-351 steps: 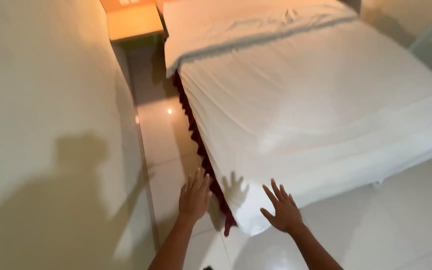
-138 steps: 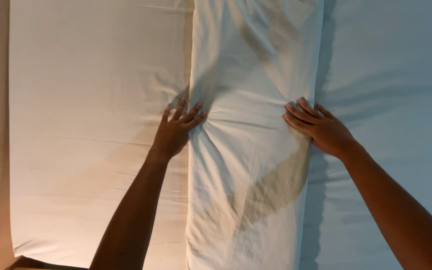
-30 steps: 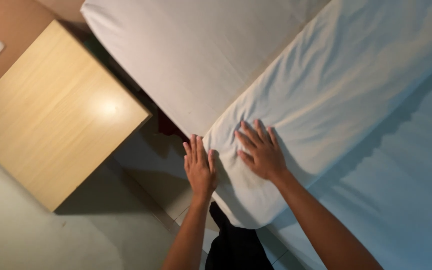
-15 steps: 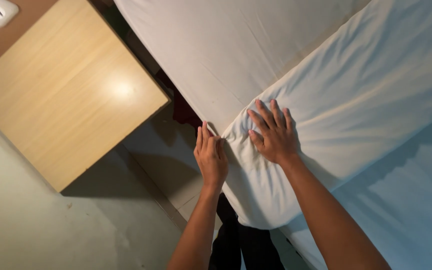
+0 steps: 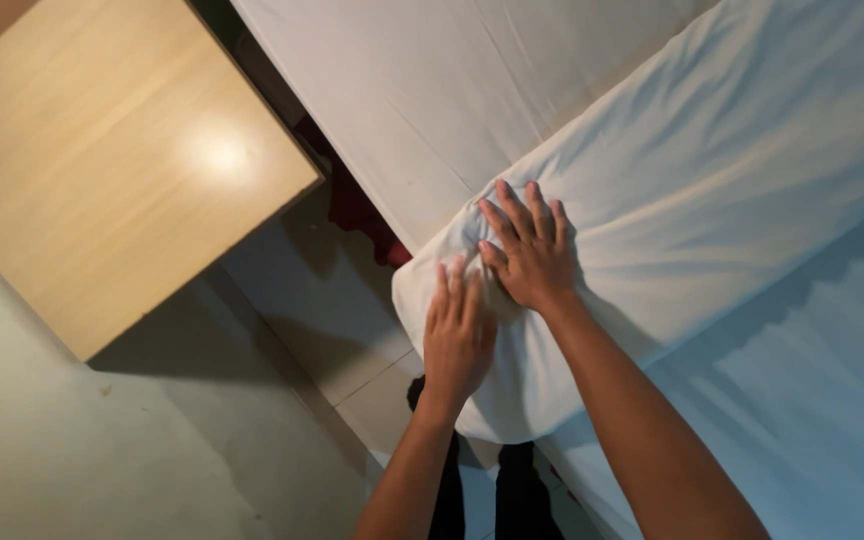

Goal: The person folds the white duvet at the foot of the bed into a neat roll and smooths it down. They then walk around the bed to tuck in the white fitted sheet along the sides and corners, smoothing the fabric to ensure it is tight and wrinkle-free.

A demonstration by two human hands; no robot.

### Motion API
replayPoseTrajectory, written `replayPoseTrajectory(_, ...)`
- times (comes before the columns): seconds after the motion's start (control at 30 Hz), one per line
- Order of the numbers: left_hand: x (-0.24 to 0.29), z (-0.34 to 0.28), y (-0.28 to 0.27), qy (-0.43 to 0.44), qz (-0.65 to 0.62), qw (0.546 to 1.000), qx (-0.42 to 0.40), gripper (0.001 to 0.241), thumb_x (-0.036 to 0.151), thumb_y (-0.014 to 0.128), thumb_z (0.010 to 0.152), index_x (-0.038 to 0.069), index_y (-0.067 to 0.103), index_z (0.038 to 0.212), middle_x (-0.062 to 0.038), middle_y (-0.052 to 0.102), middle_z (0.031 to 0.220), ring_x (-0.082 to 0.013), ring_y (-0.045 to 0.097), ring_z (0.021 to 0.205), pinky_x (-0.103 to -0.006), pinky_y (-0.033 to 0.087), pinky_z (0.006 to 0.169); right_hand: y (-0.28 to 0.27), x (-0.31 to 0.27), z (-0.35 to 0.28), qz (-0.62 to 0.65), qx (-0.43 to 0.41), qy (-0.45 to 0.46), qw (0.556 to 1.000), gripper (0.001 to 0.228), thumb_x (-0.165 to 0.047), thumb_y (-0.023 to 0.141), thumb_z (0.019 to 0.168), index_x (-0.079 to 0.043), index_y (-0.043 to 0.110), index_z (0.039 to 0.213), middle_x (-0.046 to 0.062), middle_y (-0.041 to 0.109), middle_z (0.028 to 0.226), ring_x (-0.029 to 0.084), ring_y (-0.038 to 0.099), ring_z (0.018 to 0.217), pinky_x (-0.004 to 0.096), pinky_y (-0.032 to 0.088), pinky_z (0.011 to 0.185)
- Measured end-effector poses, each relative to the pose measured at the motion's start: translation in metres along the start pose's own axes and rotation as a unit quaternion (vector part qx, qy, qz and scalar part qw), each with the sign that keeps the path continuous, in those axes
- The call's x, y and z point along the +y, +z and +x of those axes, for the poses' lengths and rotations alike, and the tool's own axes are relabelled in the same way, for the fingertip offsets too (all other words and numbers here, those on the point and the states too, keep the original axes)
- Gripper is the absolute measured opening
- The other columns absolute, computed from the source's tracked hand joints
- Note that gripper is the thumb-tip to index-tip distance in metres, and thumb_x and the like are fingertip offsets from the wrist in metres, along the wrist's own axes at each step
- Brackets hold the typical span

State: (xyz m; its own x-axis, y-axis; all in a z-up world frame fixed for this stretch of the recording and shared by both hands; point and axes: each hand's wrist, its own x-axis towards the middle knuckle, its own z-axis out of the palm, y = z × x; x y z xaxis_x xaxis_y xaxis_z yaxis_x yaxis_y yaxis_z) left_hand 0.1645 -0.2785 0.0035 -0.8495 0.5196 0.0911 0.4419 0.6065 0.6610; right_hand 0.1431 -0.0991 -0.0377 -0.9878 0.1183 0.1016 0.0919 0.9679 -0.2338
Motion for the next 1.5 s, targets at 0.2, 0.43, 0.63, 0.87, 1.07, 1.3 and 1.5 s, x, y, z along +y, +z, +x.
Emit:
replayPoseTrajectory(0.2,0.004,-0.034,0.029,0.02,0.065,0.997,-0.036,0.069,0.047,0.06,0.099,0.014,0.044,0.158,-0.014,0.033,0.167,-0.0346,0.026,0.155,-0.0504,0.027,0.121,-0.019,0.007,-0.033,0.083,-0.015,-0.024,0.996,0.056,-0.043,0.044,0.111,-0.022,0.042,0.163,0.003,0.027,0.174,0.034,0.025,0.161,0.056,0.019,0.128)
replayPoseTrajectory(0.43,0.001,-0.058,0.032,-0.057,0.082,0.995,-0.007,0.07,0.053,0.054,0.104,0.016,0.038,0.161,-0.01,0.028,0.172,-0.0295,0.023,0.161,-0.0471,0.027,0.126,-0.059,0.083,-0.103,-0.021,-0.05,-0.016,0.998,0.06,-0.05,0.044,0.105,-0.024,0.043,0.159,0.005,0.031,0.171,0.034,0.027,0.157,0.054,0.02,0.124)
replayPoseTrajectory(0.63,0.022,-0.062,0.031,-0.06,0.055,0.997,0.007,0.067,0.042,0.051,0.107,0.008,0.035,0.162,-0.018,0.023,0.173,-0.0387,0.019,0.161,-0.0493,0.026,0.126,-0.051,0.116,-0.128,-0.031,0.011,0.094,0.995,0.062,-0.052,0.042,0.11,-0.02,0.043,0.163,0.007,0.028,0.174,0.036,0.023,0.16,0.059,0.016,0.127)
replayPoseTrajectory(0.87,0.043,-0.06,0.041,-0.062,0.054,0.996,0.037,0.059,0.033,0.055,0.106,0.008,0.041,0.158,-0.023,0.022,0.17,-0.0443,0.021,0.158,-0.0538,0.025,0.124,-0.039,0.013,-0.159,0.001,-0.036,0.012,0.999,0.06,-0.049,0.045,0.105,-0.023,0.044,0.16,0.008,0.03,0.171,0.036,0.021,0.159,0.058,0.016,0.126)
replayPoseTrajectory(1.07,0.05,-0.06,0.035,-0.018,0.016,0.999,-0.037,0.054,0.033,0.05,0.108,0.016,0.044,0.159,-0.014,0.026,0.173,-0.0402,0.022,0.16,-0.0529,0.025,0.126,-0.039,0.0,-0.192,0.008,-0.114,-0.094,0.989,0.059,-0.05,0.043,0.104,-0.023,0.043,0.157,0.003,0.031,0.169,0.031,0.023,0.16,0.056,0.019,0.127)
replayPoseTrajectory(1.3,0.031,-0.077,0.045,-0.021,0.099,0.989,-0.109,0.06,0.055,0.043,0.105,0.031,0.042,0.159,-0.005,0.021,0.172,-0.0332,0.014,0.159,-0.0519,0.017,0.124,-0.062,0.103,-0.161,-0.001,-0.074,0.031,0.997,0.059,-0.052,0.035,0.106,-0.027,0.041,0.159,0.004,0.025,0.172,0.033,0.018,0.158,0.056,0.013,0.125)
replayPoseTrajectory(1.5,0.03,-0.085,0.05,-0.029,0.107,0.989,-0.102,0.06,0.055,0.042,0.106,0.031,0.04,0.161,-0.004,0.02,0.174,-0.0334,0.012,0.161,-0.0523,0.016,0.125,-0.049,0.115,-0.155,-0.078,-0.028,0.115,0.99,0.057,-0.05,0.036,0.107,-0.028,0.043,0.159,0.007,0.023,0.173,0.039,0.016,0.157,0.062,0.01,0.122)
